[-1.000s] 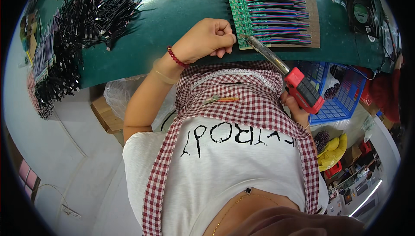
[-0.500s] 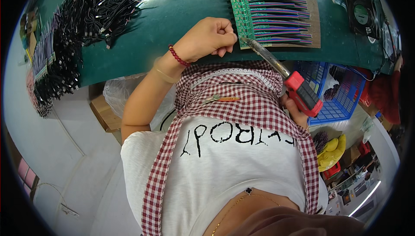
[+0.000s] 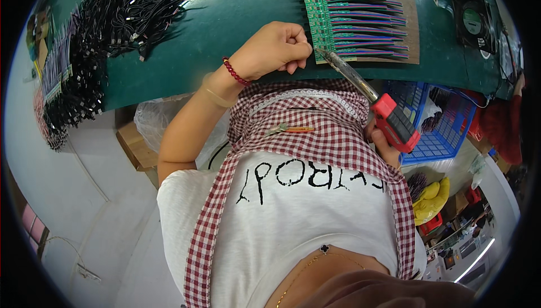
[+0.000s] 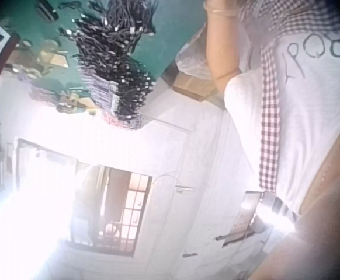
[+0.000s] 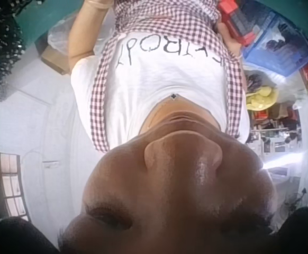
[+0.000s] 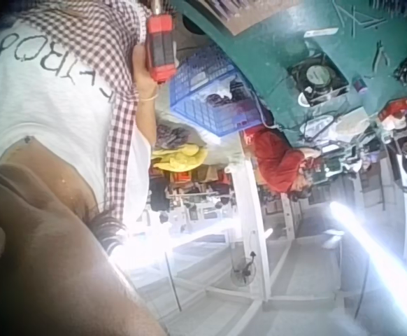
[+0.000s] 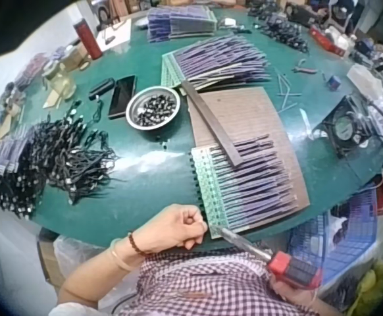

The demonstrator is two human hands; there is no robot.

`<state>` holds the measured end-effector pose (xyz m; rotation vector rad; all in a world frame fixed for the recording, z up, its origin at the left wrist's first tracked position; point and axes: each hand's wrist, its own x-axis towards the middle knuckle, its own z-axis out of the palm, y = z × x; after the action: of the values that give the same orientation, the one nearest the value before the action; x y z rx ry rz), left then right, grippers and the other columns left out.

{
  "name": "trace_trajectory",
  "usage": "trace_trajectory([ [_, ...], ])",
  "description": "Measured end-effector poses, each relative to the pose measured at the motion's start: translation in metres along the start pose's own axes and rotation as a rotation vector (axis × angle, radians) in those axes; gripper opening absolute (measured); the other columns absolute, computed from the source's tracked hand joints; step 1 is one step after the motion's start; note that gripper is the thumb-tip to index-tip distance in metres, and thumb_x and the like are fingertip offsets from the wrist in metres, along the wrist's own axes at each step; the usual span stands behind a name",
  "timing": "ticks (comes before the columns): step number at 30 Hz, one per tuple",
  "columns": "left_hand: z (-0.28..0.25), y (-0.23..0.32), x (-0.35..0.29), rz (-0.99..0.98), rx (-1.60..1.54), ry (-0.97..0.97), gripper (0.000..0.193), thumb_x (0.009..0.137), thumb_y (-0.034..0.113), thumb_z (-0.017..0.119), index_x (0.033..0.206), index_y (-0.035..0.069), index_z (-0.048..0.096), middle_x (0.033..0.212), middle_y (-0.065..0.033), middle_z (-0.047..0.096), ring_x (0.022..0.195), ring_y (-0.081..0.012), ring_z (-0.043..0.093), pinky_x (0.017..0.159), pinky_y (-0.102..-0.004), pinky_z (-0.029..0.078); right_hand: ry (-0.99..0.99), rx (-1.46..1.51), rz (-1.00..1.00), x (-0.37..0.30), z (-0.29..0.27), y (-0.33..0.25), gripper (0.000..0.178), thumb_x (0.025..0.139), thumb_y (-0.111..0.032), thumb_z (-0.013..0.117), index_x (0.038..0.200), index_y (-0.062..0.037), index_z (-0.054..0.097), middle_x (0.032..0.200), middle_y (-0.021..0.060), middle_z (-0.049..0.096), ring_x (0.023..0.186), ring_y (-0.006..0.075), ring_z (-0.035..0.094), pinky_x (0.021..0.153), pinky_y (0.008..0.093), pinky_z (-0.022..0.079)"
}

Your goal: The person solders cables and electronic components onto circuit boards using a soldering gun by hand.

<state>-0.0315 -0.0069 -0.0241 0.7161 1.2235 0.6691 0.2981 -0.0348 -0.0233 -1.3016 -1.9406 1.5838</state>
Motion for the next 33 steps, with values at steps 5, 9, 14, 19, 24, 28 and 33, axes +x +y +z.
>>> trace_trajectory([
  [5, -0.001, 0.0, -0.001, -0.004, 0.003, 0.0, 0.013, 0.082, 0.011, 0.057, 0.071, 0.005, 0.051, 0.063, -0.0035, 0.058, 0.047, -0.0041, 0.048, 0.04, -0.0171, 0.032, 0.092, 0.194, 0.074, -0.012, 0.003, 0.009, 0.012, 0.08, -0.01, 0.064, 0.09, -0.0027, 0.061, 0.082, 0.0037, 0.06, 0.074, 0.0143, 0.057, 0.068, 0.0284, 0.045],
  [9, -0.001, 0.001, 0.0, -0.012, 0.0, -0.005, 0.014, 0.081, 0.011, 0.057, 0.071, 0.005, 0.051, 0.063, -0.0034, 0.058, 0.047, -0.0038, 0.048, 0.04, -0.0169, 0.032, 0.128, 0.491, 0.128, -0.011, 0.005, 0.002, 0.01, 0.081, -0.003, 0.062, 0.09, 0.0, 0.061, 0.082, 0.0009, 0.059, 0.075, 0.0102, 0.054, 0.069, 0.0253, 0.043],
  [14, -0.001, -0.001, 0.0, -0.007, 0.007, -0.002, 0.013, 0.082, 0.011, 0.057, 0.071, 0.005, 0.051, 0.063, -0.0034, 0.059, 0.047, -0.0035, 0.048, 0.04, -0.0165, 0.032, 0.132, 0.365, 0.115, -0.011, 0.005, 0.007, 0.012, 0.08, -0.005, 0.063, 0.092, -0.0012, 0.062, 0.082, 0.0023, 0.061, 0.076, 0.0121, 0.057, 0.069, 0.0265, 0.045],
  [19, -0.001, 0.0, 0.001, -0.01, -0.002, -0.006, 0.013, 0.081, 0.011, 0.057, 0.071, 0.005, 0.051, 0.062, -0.0035, 0.059, 0.047, -0.0036, 0.049, 0.039, -0.0162, 0.032, 0.069, 0.143, 0.037, -0.006, 0.001, 0.009, 0.013, 0.08, -0.006, 0.064, 0.093, -0.0025, 0.063, 0.083, 0.0034, 0.063, 0.078, 0.0132, 0.059, 0.07, 0.027, 0.045],
  [24, -0.001, -0.001, 0.001, -0.012, 0.002, 0.001, 0.013, 0.081, 0.011, 0.057, 0.071, 0.005, 0.051, 0.062, -0.0036, 0.059, 0.047, -0.0038, 0.049, 0.039, -0.0163, 0.032, 0.157, 0.364, 0.088, -0.005, 0.008, -0.004, 0.051, 0.082, -0.029, 0.063, 0.119, 0.0015, 0.046, 0.066, 0.0057, 0.051, 0.057, 0.0122, 0.045, 0.055, 0.0269, 0.037],
  [28, 0.0, 0.001, 0.0, -0.02, 0.019, 0.009, 0.013, 0.08, 0.01, 0.057, 0.071, 0.005, 0.051, 0.062, -0.0037, 0.059, 0.047, -0.0039, 0.049, 0.04, -0.0165, 0.033, 0.175, 0.325, 0.053, -0.002, 0.006, -0.007, 0.053, 0.082, -0.032, 0.063, 0.119, 0.0018, 0.046, 0.064, 0.0048, 0.049, 0.056, 0.0118, 0.043, 0.055, 0.0269, 0.036],
  [33, -0.004, 0.013, -0.008, 0.001, 0.19, -0.026, 0.015, 0.08, 0.012, 0.059, 0.084, -0.002, 0.055, 0.062, -0.0043, 0.059, 0.048, -0.0059, 0.051, 0.041, -0.0186, 0.038, 0.22, 0.406, -0.034, 0.008, 0.008, -0.016, 0.052, 0.083, -0.034, 0.061, 0.116, 0.0024, 0.045, 0.062, 0.0049, 0.048, 0.052, 0.0118, 0.042, 0.051, 0.0261, 0.034],
])
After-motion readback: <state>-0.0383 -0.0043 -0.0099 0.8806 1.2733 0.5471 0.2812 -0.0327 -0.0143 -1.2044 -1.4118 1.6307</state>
